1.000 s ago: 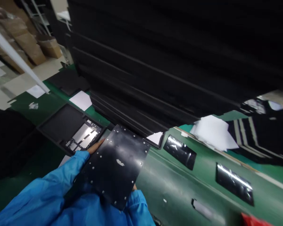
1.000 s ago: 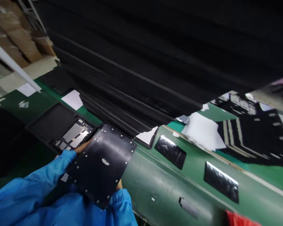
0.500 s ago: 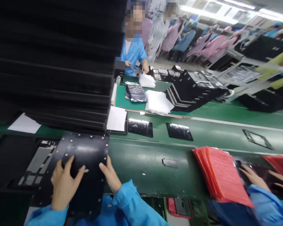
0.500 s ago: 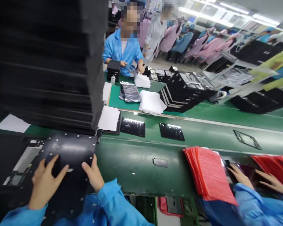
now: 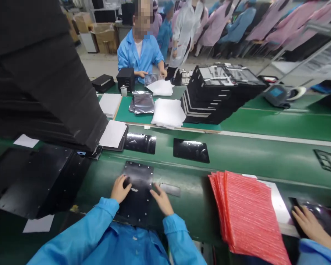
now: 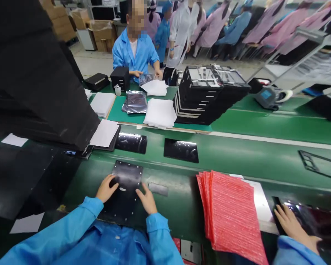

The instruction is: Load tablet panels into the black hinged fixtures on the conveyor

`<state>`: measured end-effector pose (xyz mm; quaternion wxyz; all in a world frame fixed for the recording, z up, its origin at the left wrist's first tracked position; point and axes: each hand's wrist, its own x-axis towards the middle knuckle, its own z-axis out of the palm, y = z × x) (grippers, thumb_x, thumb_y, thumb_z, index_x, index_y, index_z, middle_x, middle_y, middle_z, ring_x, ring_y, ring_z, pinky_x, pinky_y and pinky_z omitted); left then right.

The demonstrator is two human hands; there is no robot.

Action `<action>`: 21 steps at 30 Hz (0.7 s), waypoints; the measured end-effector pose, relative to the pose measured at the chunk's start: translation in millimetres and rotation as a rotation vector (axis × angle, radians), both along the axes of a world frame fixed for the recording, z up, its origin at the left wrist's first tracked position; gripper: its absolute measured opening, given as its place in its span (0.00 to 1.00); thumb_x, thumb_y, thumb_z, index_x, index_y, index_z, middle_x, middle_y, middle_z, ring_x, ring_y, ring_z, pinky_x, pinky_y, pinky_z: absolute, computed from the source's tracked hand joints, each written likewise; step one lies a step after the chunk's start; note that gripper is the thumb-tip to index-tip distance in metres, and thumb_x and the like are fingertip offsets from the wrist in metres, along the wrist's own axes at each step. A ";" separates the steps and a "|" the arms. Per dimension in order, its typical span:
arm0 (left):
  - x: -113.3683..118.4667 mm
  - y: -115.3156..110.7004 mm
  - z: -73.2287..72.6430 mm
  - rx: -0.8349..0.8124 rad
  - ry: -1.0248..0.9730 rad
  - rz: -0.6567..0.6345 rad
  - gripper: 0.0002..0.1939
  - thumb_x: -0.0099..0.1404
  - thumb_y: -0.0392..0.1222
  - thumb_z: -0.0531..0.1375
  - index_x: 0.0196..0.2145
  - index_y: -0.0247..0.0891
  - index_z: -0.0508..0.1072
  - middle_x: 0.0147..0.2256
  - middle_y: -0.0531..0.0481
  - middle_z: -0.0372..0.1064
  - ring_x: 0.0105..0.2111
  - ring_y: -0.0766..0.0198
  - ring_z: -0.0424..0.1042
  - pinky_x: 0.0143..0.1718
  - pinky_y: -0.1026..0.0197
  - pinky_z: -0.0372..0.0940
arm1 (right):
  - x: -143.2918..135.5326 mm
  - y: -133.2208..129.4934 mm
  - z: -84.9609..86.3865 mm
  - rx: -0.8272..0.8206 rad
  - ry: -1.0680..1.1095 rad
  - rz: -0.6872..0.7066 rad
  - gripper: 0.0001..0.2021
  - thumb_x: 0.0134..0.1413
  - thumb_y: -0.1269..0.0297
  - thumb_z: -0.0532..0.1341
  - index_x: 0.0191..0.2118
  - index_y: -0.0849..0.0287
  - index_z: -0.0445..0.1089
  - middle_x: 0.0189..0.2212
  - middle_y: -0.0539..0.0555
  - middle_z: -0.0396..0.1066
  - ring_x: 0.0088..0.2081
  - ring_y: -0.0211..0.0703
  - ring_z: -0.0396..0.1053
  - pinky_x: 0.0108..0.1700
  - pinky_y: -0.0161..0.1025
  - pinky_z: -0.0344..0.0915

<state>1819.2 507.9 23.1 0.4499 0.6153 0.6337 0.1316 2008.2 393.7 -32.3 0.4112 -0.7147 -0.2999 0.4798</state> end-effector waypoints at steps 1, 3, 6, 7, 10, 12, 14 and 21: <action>8.3 -11.5 1.5 0.001 0.102 -0.116 0.29 0.49 0.48 0.63 0.50 0.37 0.71 0.60 0.39 0.57 0.62 0.48 0.50 0.62 0.47 0.46 | 19.5 -7.3 0.3 -0.001 -0.170 0.076 0.37 0.44 0.48 0.63 0.58 0.63 0.61 0.60 0.65 0.56 0.63 0.61 0.50 0.62 0.56 0.47; 27.0 -37.3 0.7 -0.043 0.363 -0.386 0.41 0.50 0.50 0.64 0.60 0.37 0.60 0.65 0.38 0.42 0.65 0.43 0.37 0.62 0.38 0.39 | 52.6 -19.1 1.4 -0.044 -0.532 0.245 0.35 0.44 0.56 0.65 0.59 0.62 0.60 0.63 0.65 0.51 0.64 0.63 0.45 0.62 0.59 0.44; 52.4 -70.4 -9.7 -0.098 0.687 -0.627 0.59 0.44 0.54 0.68 0.66 0.32 0.43 0.66 0.32 0.25 0.64 0.34 0.23 0.58 0.29 0.32 | 67.4 -24.4 4.7 -0.135 -0.856 0.545 0.26 0.50 0.64 0.62 0.56 0.62 0.62 0.60 0.66 0.55 0.60 0.60 0.55 0.58 0.53 0.54; 58.3 -77.2 -14.1 -0.091 0.746 -0.657 0.62 0.43 0.55 0.68 0.66 0.30 0.40 0.65 0.30 0.23 0.63 0.32 0.21 0.58 0.28 0.30 | 62.1 -23.0 6.7 -0.155 -0.899 0.635 0.23 0.53 0.65 0.60 0.55 0.63 0.63 0.58 0.66 0.59 0.56 0.57 0.60 0.55 0.49 0.58; 69.2 -85.6 -24.2 -0.089 0.809 -0.665 0.62 0.45 0.56 0.68 0.66 0.29 0.38 0.65 0.27 0.22 0.62 0.30 0.21 0.57 0.28 0.29 | 33.5 -13.8 13.1 -0.167 -0.930 0.806 0.18 0.54 0.66 0.60 0.50 0.67 0.65 0.48 0.67 0.66 0.47 0.53 0.66 0.46 0.44 0.65; 75.0 -87.5 -27.7 -0.095 0.803 -0.648 0.61 0.46 0.56 0.67 0.66 0.29 0.39 0.65 0.27 0.23 0.62 0.29 0.22 0.57 0.28 0.29 | 20.5 -5.3 15.7 -0.139 -0.925 0.869 0.17 0.53 0.67 0.60 0.48 0.67 0.66 0.45 0.66 0.67 0.46 0.53 0.66 0.45 0.43 0.65; 81.5 -91.6 -28.4 -0.082 0.780 -0.621 0.60 0.46 0.54 0.67 0.66 0.28 0.40 0.65 0.27 0.24 0.63 0.30 0.22 0.57 0.28 0.28 | 20.8 5.1 16.4 -0.098 -0.912 0.948 0.18 0.50 0.66 0.63 0.47 0.65 0.66 0.45 0.64 0.67 0.46 0.52 0.66 0.45 0.42 0.65; -2.8 -55.1 17.6 -0.114 0.285 -0.512 0.61 0.39 0.43 0.66 0.66 0.29 0.40 0.66 0.32 0.28 0.65 0.40 0.30 0.63 0.41 0.39 | 57.7 5.7 18.8 -0.086 -0.984 0.905 0.30 0.50 0.67 0.63 0.59 0.65 0.57 0.55 0.68 0.61 0.51 0.57 0.63 0.49 0.49 0.64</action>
